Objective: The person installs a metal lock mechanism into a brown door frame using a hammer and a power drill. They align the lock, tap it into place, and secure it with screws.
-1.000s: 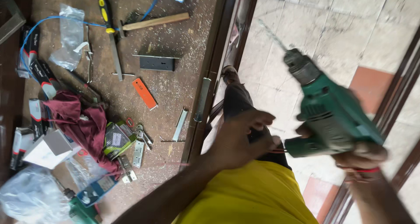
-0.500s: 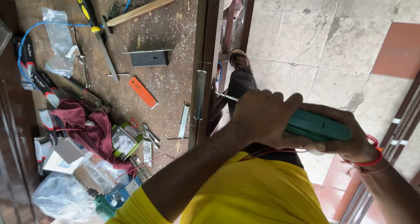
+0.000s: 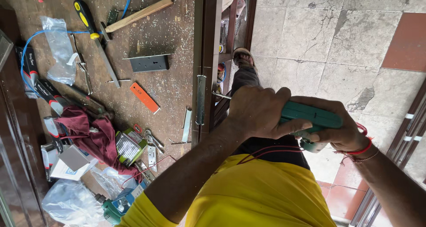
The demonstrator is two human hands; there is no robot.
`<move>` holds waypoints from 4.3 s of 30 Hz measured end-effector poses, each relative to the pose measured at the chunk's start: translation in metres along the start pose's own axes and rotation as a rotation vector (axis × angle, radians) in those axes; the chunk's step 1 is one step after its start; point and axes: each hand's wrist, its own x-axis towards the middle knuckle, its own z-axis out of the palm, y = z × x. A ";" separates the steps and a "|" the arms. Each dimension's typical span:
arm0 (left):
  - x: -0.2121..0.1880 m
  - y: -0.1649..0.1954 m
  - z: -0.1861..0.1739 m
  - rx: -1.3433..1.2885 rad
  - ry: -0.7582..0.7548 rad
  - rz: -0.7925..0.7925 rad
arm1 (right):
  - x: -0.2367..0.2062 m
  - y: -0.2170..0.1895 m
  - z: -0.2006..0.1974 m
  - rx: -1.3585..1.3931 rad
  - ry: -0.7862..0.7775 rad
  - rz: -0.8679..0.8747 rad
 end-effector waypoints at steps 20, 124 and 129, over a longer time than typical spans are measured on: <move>0.018 -0.005 -0.012 0.059 -0.263 -0.016 | -0.003 0.020 0.007 0.082 0.090 -0.046; 0.001 0.082 0.019 -0.205 -0.196 -0.119 | -0.144 0.112 -0.071 0.433 -0.051 0.177; -0.012 0.100 0.027 -0.136 -0.209 -0.168 | -0.091 0.050 -0.013 0.327 0.025 0.095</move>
